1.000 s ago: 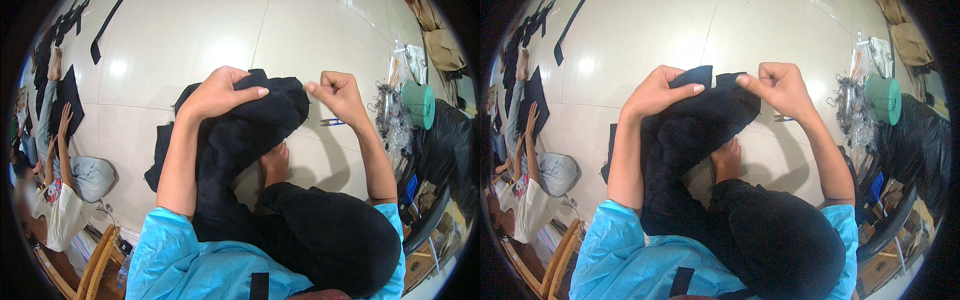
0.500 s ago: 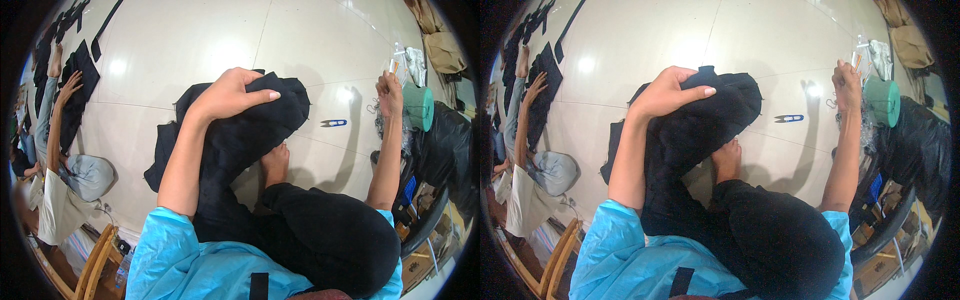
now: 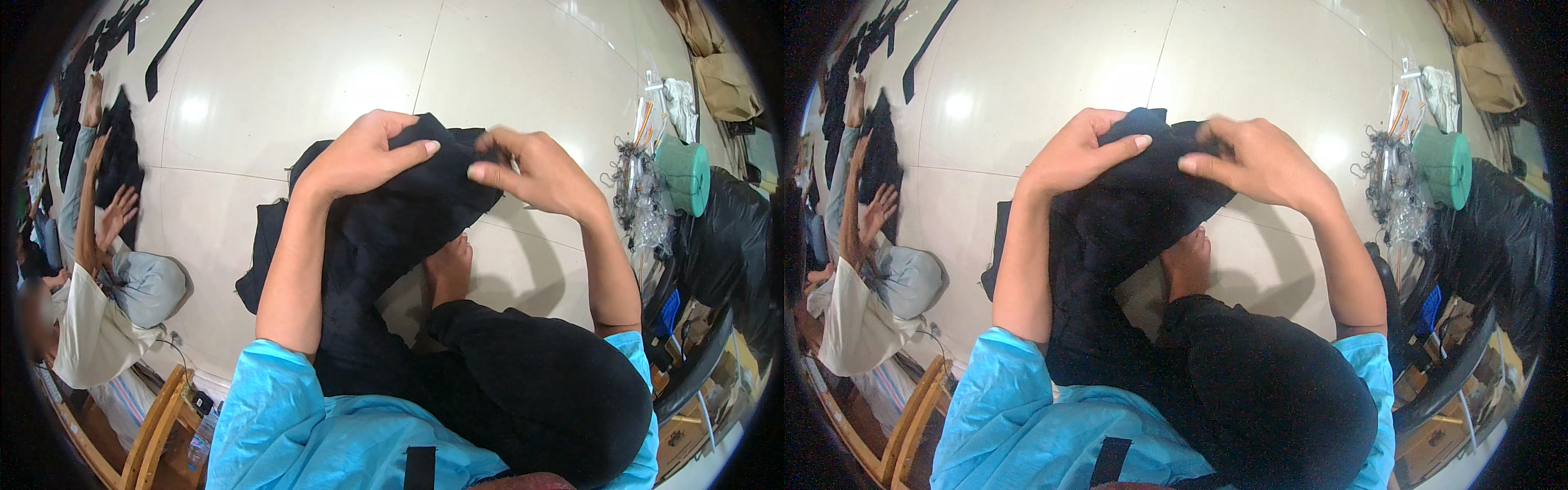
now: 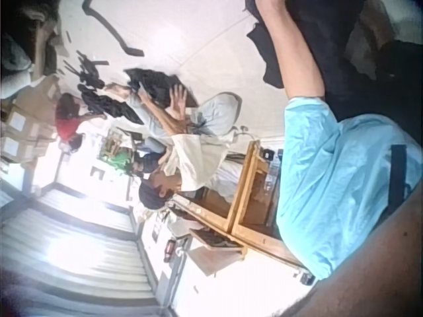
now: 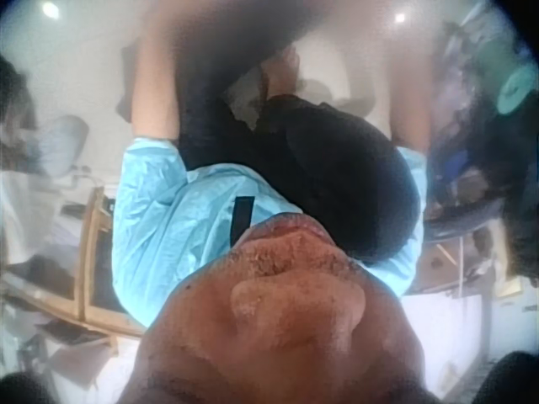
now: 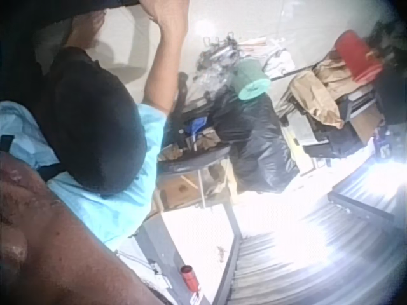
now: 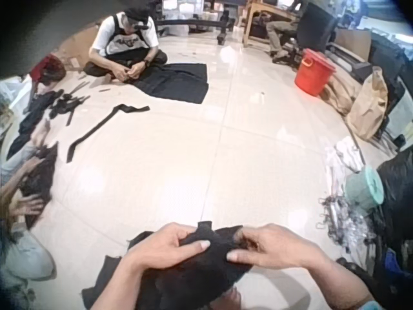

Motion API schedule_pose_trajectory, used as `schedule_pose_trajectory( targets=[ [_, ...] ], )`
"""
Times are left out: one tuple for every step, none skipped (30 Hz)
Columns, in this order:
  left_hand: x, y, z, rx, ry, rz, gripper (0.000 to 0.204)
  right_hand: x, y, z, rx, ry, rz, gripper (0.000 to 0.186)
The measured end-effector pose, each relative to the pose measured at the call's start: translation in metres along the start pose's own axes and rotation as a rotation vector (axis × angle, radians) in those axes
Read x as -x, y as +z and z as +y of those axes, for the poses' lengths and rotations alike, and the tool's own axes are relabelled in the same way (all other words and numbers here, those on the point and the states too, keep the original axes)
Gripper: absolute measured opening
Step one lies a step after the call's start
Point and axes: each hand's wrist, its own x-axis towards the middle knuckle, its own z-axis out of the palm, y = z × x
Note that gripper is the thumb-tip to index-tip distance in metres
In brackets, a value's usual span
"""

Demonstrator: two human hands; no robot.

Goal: The person sits on the floor and uses small scissors to trim the edges of a black fabric piece. They repeatedly fold and align the fabric, snip off small sections, and discard the cut pieces onto the floor.

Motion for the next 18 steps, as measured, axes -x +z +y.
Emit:
schedule_pose_trajectory(
  targets=[
    [0.001,0.0,0.001,0.02,0.016,0.03,0.033,0.001,-0.006,-0.004,0.099,0.058,-0.111,0.043],
    [0.001,0.001,0.001,0.04,0.032,0.061,0.033,0.003,-0.012,-0.007,0.197,0.116,-0.223,0.045],
    [0.001,0.001,-0.001,0.036,0.018,0.057,0.033,0.004,-0.015,-0.013,0.136,0.173,-0.203,0.046],
    [0.001,0.0,-0.001,0.032,0.009,0.05,0.034,0.006,-0.015,-0.01,0.023,0.071,-0.122,0.044],
    [0.001,0.0,0.0,0.028,-0.002,0.044,0.035,0.009,-0.014,-0.002,-0.09,-0.033,-0.041,0.042],
    [0.001,0.0,0.002,0.005,-0.019,0.036,0.033,0.01,-0.012,0.004,-0.202,-0.137,0.039,0.04],
    [0.001,0.001,0.007,-0.018,-0.034,0.023,0.031,0.009,-0.007,0.004,-0.324,-0.148,0.119,0.039],
    [0.0,0.001,0.01,-0.04,-0.049,0.011,0.029,0.006,-0.001,0.002,-0.445,-0.16,0.2,0.038],
    [-0.002,0.002,0.007,-0.023,-0.015,-0.006,0.029,0.003,0.005,0.0,-0.566,-0.173,0.28,0.038],
    [-0.004,0.003,0.003,-0.006,0.016,-0.017,0.029,-0.001,0.011,0.0,-0.678,-0.125,0.264,0.038],
    [-0.004,0.003,0.001,0.011,0.047,-0.029,0.029,-0.005,0.017,-0.001,-0.79,-0.077,0.247,0.037],
    [-0.004,0.003,0.0,0.003,0.043,-0.029,0.03,-0.008,0.022,0.0,-0.901,-0.028,0.229,0.037],
    [-0.002,0.004,0.001,-0.004,0.037,-0.029,0.031,-0.011,0.027,0.001,-0.94,-0.04,0.211,0.04],
    [-0.002,0.005,0.002,-0.012,0.031,-0.029,0.033,-0.013,0.03,0.0,-1.05,-0.015,0.201,0.041],
    [-0.002,0.004,0.002,-0.033,0.021,-0.045,0.033,-0.014,0.034,-0.003,-1.159,0.011,0.19,0.041],
    [-0.001,0.002,0.001,-0.054,0.012,-0.062,0.033,-0.015,0.035,-0.005,-1.267,0.037,0.18,0.042],
    [-0.001,0.001,0.001,-0.074,0.003,-0.079,0.033,-0.014,0.035,-0.005,-1.285,0.072,0.157,0.043],
    [-0.001,-0.001,0.0,-0.106,-0.023,-0.091,0.034,-0.013,0.035,-0.004,-1.303,0.108,0.133,0.043]
  ],
)
